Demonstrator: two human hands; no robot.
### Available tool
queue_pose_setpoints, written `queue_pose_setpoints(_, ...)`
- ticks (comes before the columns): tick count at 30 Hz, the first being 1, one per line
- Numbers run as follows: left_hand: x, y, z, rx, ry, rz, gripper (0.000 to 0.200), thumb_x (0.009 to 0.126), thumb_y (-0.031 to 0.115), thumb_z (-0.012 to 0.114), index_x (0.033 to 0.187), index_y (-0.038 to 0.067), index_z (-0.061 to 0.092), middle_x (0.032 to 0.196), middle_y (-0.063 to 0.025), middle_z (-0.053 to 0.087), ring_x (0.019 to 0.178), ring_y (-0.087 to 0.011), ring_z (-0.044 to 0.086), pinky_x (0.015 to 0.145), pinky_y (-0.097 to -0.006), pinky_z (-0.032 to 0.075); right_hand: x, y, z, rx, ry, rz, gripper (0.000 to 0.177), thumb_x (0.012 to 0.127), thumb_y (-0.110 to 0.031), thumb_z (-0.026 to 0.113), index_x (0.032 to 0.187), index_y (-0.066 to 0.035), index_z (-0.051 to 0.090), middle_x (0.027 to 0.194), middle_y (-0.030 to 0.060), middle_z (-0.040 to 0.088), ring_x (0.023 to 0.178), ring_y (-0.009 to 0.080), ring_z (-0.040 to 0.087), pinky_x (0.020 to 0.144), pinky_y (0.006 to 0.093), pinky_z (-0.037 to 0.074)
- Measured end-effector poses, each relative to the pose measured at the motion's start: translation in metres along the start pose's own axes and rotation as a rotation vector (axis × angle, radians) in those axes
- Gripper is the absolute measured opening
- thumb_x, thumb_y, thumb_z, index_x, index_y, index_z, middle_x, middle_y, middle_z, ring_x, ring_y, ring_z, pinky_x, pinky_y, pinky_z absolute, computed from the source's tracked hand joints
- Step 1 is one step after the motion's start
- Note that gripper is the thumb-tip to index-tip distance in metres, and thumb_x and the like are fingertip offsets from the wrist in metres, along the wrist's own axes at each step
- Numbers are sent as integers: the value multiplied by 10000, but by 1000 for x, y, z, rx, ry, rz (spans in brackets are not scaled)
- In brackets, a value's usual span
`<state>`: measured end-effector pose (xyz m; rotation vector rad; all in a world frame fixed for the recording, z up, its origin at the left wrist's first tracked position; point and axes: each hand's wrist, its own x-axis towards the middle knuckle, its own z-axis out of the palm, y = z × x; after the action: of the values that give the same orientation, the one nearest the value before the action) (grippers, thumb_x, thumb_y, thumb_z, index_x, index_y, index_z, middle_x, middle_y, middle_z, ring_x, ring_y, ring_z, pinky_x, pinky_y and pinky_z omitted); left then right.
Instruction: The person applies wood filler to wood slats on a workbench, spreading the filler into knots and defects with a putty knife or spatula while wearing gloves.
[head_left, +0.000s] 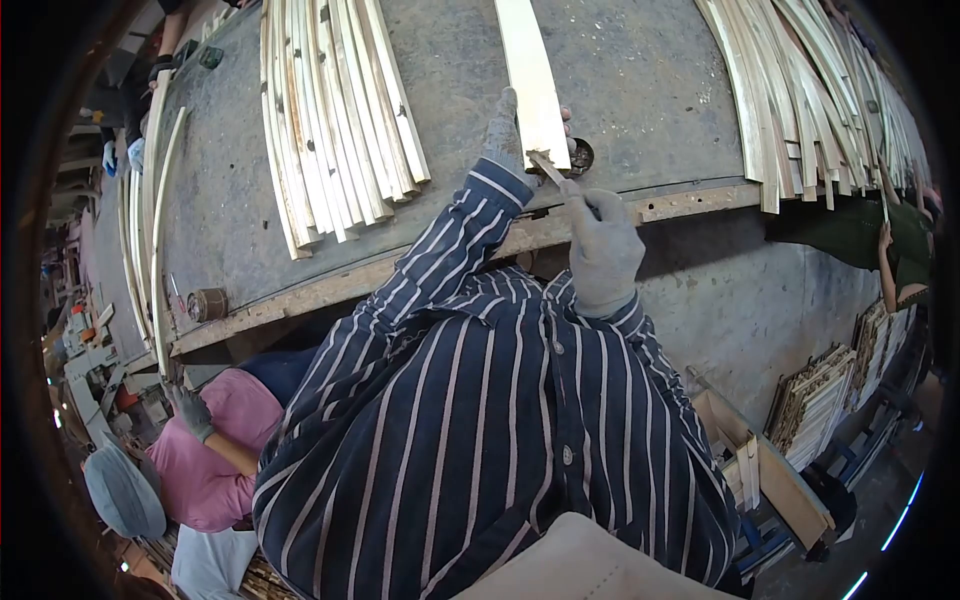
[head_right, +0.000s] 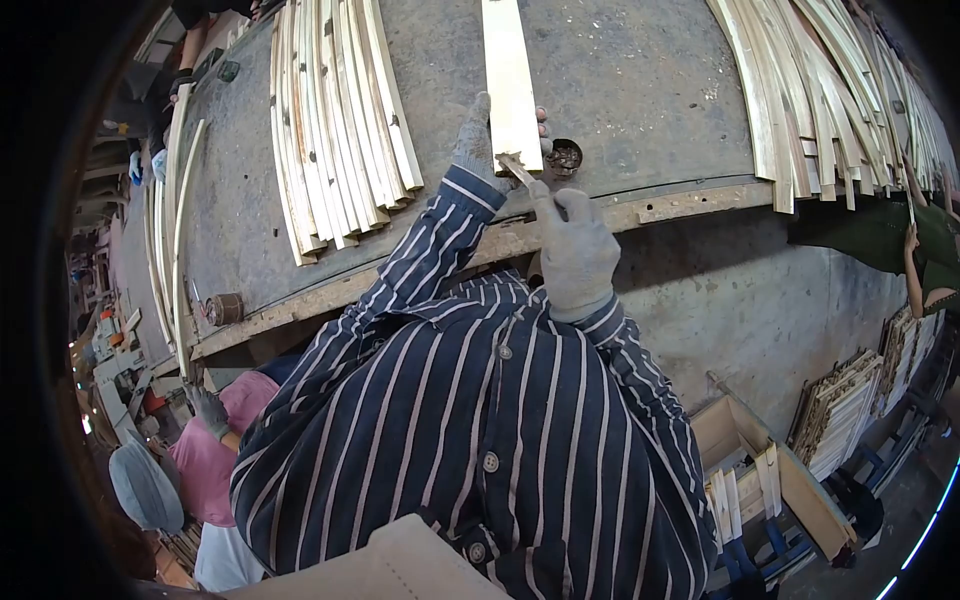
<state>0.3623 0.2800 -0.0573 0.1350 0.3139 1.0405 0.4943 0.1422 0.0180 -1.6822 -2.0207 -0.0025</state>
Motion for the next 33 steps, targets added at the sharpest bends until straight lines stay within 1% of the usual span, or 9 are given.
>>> queue_pose_setpoints(4,0,-10,5,38,29,55,654,940,537,491,1306,2,399,1016,-221,585,812,-316,624,643,-435,609,-6,-2,-14,-54,22,-2,337,816,-86,602,1142,-135,674,962,40,577,824,222,612,624,335,512)
queue_pose_setpoints(6,5,-17,5,61,89,81,634,943,532,487,1281,0,422,1008,-221,594,794,-319,633,643,-436,611,-10,7,-25,-47,-41,-1,339,815,-90,601,1144,-134,672,941,39,582,835,227,610,620,340,510)
queue_pose_setpoints(9,9,-21,-5,22,15,43,625,945,542,475,1266,8,434,986,-215,599,779,-319,634,632,-443,608,-9,9,-38,-29,-34,76,343,813,-84,596,1144,-136,671,921,43,592,825,235,616,619,349,509)
queue_pose_setpoints(15,8,-26,-8,20,118,33,634,941,561,468,1269,19,434,950,-210,599,746,-316,637,606,-458,599,-8,11,-5,130,38,127,353,823,-58,569,1149,-148,669,922,50,599,788,245,623,616,364,508)
queue_pose_setpoints(21,11,-24,-14,35,145,20,671,937,576,462,1280,0,424,949,-214,600,758,-327,636,601,-463,599,-14,4,-5,31,-39,95,356,826,-84,576,1165,-149,661,943,49,596,788,245,625,610,358,507)
queue_pose_setpoints(25,12,-21,-23,0,54,21,674,940,569,459,1279,-12,419,971,-217,593,774,-333,628,624,-476,599,-15,5,-12,77,-66,84,375,807,-68,592,1164,-156,665,928,49,599,779,240,625,614,350,505)
queue_pose_setpoints(27,11,-19,-26,-9,15,-6,677,938,570,462,1275,-15,418,988,-219,580,800,-331,618,652,-483,595,-13,11,-13,265,-8,122,384,796,-44,601,1153,-167,673,911,46,602,772,231,624,615,346,502)
queue_pose_setpoints(31,3,-20,-24,-5,19,-8,678,935,571,469,1270,-16,416,994,-218,569,823,-325,609,670,-490,590,-4,20,3,252,48,87,390,785,-30,610,1142,-173,679,898,43,603,766,225,623,615,340,501)
queue_pose_setpoints(33,-1,-21,-19,-49,60,0,670,929,565,492,1268,-8,418,976,-212,571,800,-314,616,645,-469,593,-5,19,11,199,38,30,394,787,-35,610,1150,-171,676,900,43,602,766,230,622,615,339,501)
